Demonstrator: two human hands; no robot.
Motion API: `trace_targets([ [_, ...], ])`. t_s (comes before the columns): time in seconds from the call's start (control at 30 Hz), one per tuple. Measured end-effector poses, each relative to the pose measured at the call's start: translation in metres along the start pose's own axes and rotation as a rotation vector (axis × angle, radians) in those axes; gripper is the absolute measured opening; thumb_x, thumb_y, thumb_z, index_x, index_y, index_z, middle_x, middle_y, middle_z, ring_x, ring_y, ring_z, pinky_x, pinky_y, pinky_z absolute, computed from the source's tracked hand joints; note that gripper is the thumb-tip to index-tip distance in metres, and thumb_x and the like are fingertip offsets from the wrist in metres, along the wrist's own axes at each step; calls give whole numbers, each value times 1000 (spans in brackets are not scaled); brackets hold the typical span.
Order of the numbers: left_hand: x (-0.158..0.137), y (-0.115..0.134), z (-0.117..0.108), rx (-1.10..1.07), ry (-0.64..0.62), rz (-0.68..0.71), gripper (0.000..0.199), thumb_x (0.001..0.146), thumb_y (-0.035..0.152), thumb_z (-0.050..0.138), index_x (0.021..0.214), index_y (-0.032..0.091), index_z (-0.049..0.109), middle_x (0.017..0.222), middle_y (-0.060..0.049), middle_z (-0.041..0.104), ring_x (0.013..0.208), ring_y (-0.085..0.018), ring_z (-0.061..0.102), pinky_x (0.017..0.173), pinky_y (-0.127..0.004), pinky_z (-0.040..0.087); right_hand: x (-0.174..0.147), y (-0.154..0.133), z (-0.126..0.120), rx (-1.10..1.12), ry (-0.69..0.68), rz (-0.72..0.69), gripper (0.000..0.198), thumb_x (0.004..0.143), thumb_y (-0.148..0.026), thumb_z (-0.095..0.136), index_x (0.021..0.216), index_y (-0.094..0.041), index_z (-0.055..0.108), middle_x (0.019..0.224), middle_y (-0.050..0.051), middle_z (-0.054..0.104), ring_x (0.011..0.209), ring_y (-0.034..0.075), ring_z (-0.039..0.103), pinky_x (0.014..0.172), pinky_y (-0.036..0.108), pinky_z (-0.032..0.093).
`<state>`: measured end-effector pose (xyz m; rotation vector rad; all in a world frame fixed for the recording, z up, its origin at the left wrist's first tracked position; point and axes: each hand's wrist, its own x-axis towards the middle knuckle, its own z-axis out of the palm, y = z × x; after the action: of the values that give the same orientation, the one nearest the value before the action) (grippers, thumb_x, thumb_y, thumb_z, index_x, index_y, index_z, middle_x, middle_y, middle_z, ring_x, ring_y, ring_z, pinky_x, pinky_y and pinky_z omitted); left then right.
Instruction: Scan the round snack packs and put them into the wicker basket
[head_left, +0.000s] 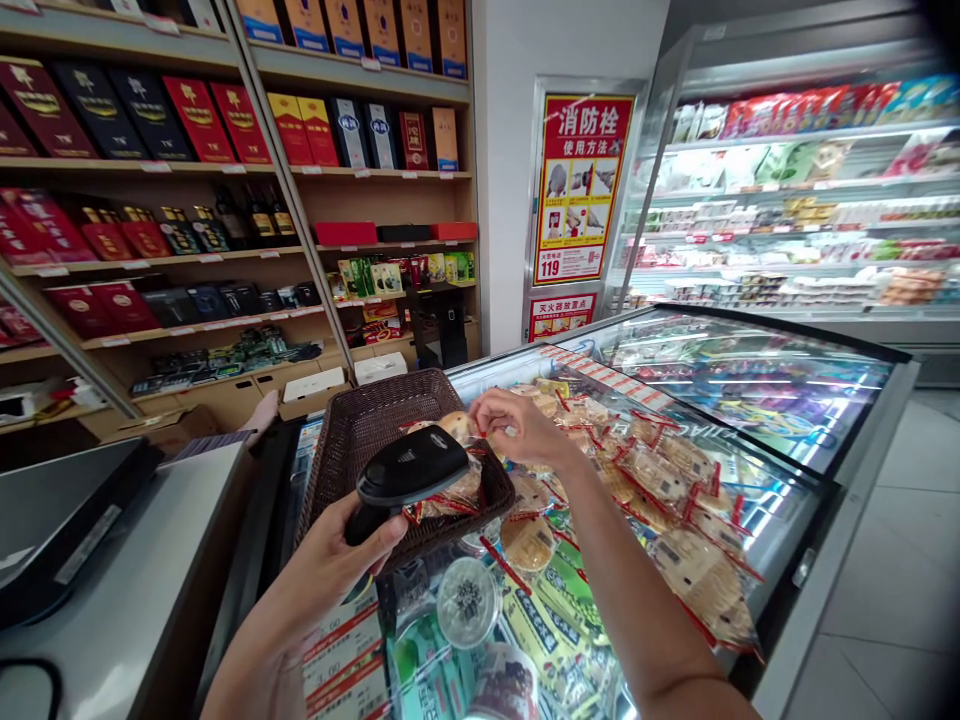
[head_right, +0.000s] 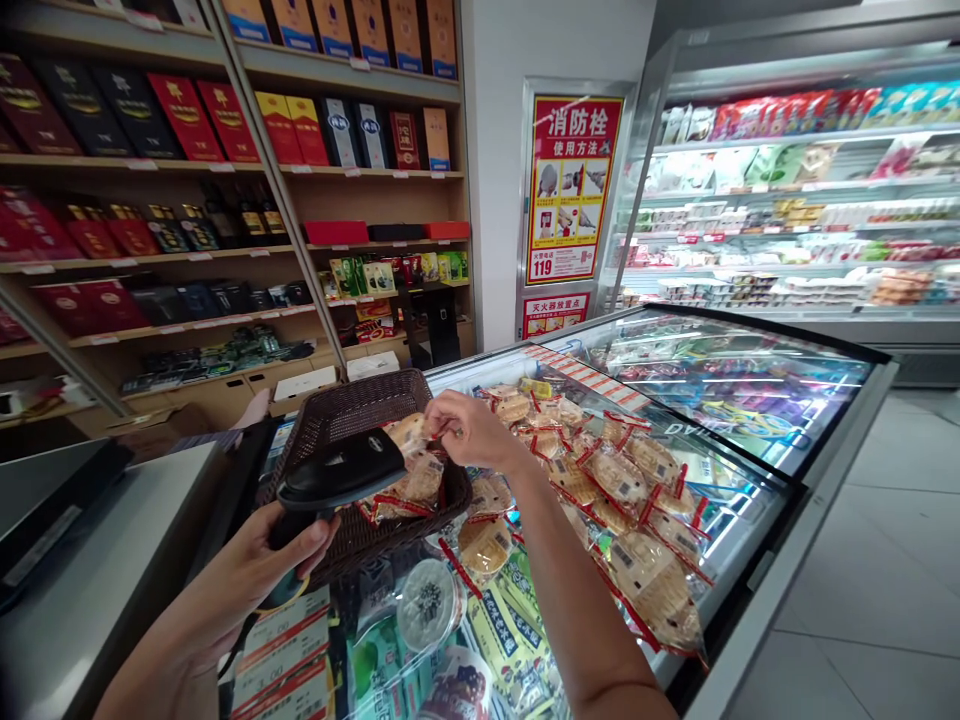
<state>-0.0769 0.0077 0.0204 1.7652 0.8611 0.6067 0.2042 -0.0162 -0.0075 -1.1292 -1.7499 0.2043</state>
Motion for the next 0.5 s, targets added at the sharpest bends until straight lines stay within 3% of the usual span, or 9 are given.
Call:
trace_targets([
  [0.07,1,-4,-2,18,23,4,47,74,64,66,68,20,51,55,4,46,53,-10,36,53,-24,26,1,3,0,-6,-67,83,24,70,-3,46,85,-19,55,117,7,54,84,12,63,74,26,51],
  [0.13,3,-7,-4,23,37,-5,49,72,66,66,68,19,51,56,4,47,54,-10,37,55,-24,26,-4,11,-9,-135,-31,261,24,76,-8,48,96,-20,54,121,8,51,88,13,64,79,29,51],
  [0.23,5,-8,-4,9,25,-25,51,71,67,66,70,19,51,56,5,45,55,-10,35,55,-24,24,-19,37,-32,-478,82,687,25,87,-22,53,111,-17,56,122,13,53,109,23,60,95,37,47],
  [0.33,5,-6,-2,18,16,-16,51,73,68,65,69,20,49,55,5,44,55,-10,34,56,-25,23,-35,67,-47,-698,90,1064,35,94,-32,49,124,-14,57,124,18,57,126,31,51,105,44,39],
  [0.4,5,-5,-1,32,17,-4,50,74,68,64,69,20,50,54,5,44,56,-11,34,57,-26,24,-41,83,-48,-727,87,1151,38,97,-33,44,129,-15,58,123,18,61,127,32,50,106,47,37],
  [0.5,5,-4,-1,38,7,6,49,74,66,64,70,20,50,55,5,44,56,-11,35,56,-26,24,-40,94,-42,-712,124,1162,40,98,-30,37,121,-13,65,124,20,63,126,33,52,104,49,39],
])
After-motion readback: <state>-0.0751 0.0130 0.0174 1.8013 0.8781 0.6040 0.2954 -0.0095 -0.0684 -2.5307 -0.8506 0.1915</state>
